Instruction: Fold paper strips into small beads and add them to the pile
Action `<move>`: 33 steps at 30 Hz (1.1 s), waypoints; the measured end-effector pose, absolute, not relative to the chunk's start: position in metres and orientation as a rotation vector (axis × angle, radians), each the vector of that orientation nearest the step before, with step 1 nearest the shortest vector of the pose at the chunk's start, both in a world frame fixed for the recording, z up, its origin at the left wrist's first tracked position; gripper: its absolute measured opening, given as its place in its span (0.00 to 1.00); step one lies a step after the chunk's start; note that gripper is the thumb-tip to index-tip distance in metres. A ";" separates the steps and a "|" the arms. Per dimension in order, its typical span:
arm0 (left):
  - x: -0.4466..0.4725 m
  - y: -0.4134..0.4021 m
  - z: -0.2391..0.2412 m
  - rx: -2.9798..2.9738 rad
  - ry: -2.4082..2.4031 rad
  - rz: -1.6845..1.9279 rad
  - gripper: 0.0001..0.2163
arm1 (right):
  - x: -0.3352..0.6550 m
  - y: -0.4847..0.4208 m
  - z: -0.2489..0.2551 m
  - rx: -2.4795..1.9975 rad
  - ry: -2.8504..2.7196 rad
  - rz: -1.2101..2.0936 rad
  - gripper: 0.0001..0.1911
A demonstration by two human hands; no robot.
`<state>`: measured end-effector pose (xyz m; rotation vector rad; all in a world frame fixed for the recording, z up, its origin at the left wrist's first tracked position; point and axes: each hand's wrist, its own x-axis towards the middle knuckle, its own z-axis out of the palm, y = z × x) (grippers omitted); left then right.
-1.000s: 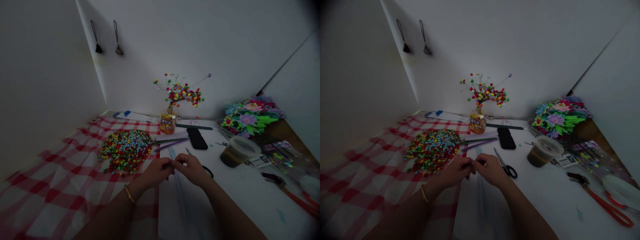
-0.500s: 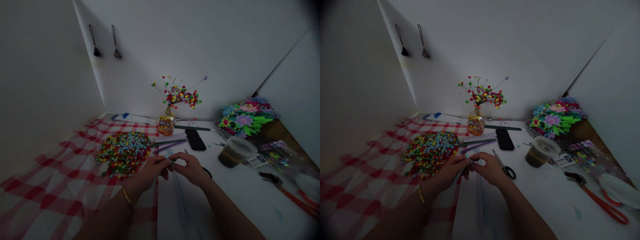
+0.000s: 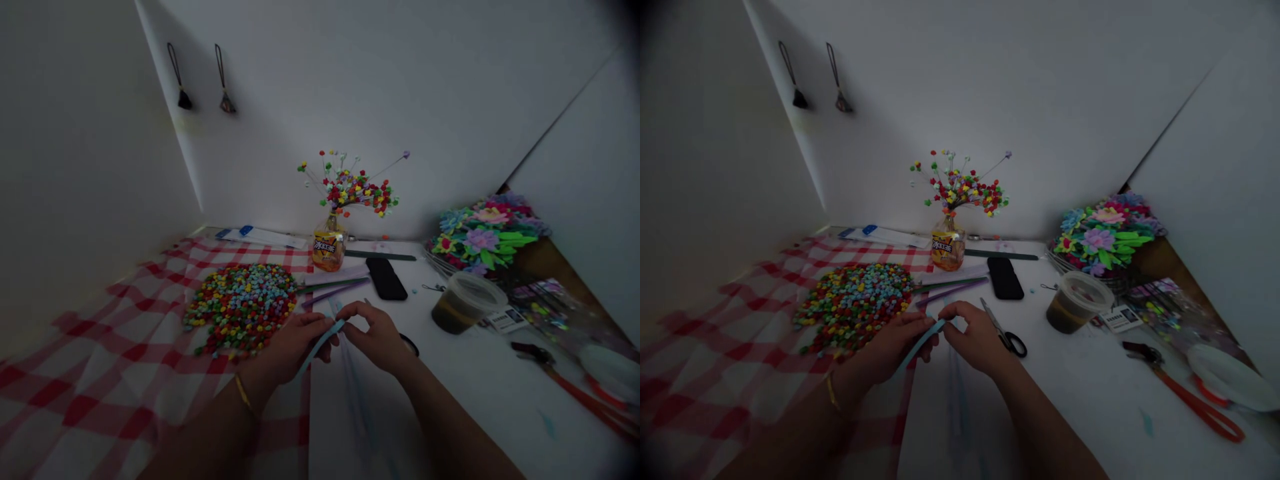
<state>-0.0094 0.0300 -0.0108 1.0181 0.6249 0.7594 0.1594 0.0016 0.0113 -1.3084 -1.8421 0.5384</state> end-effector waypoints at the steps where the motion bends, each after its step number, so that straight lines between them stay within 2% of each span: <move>1: -0.009 0.030 -0.010 1.007 0.604 0.744 0.12 | 0.159 0.001 0.011 -1.293 -1.851 0.521 0.07; 7: -0.012 0.029 -0.009 0.933 0.559 0.674 0.09 | 0.160 -0.003 0.012 -1.102 -1.953 0.514 0.20; 9: -0.013 0.029 -0.009 0.930 0.548 0.667 0.09 | 0.160 -0.004 0.014 -1.031 -1.999 0.540 0.21; 14: -0.013 0.029 -0.010 0.961 0.551 0.669 0.10 | 0.157 -0.004 0.016 -1.023 -1.971 0.536 0.13; 21: -0.010 0.033 -0.016 1.036 0.619 0.803 0.11 | 0.152 -0.001 0.013 -1.310 -1.835 0.464 0.05; 25: -0.010 0.033 -0.015 1.094 0.656 0.838 0.13 | 0.151 -0.001 0.011 -1.392 -1.798 0.480 0.05; 33: -0.010 0.031 -0.009 1.042 0.654 0.899 0.07 | 0.154 0.000 0.010 -1.392 -1.778 0.509 0.04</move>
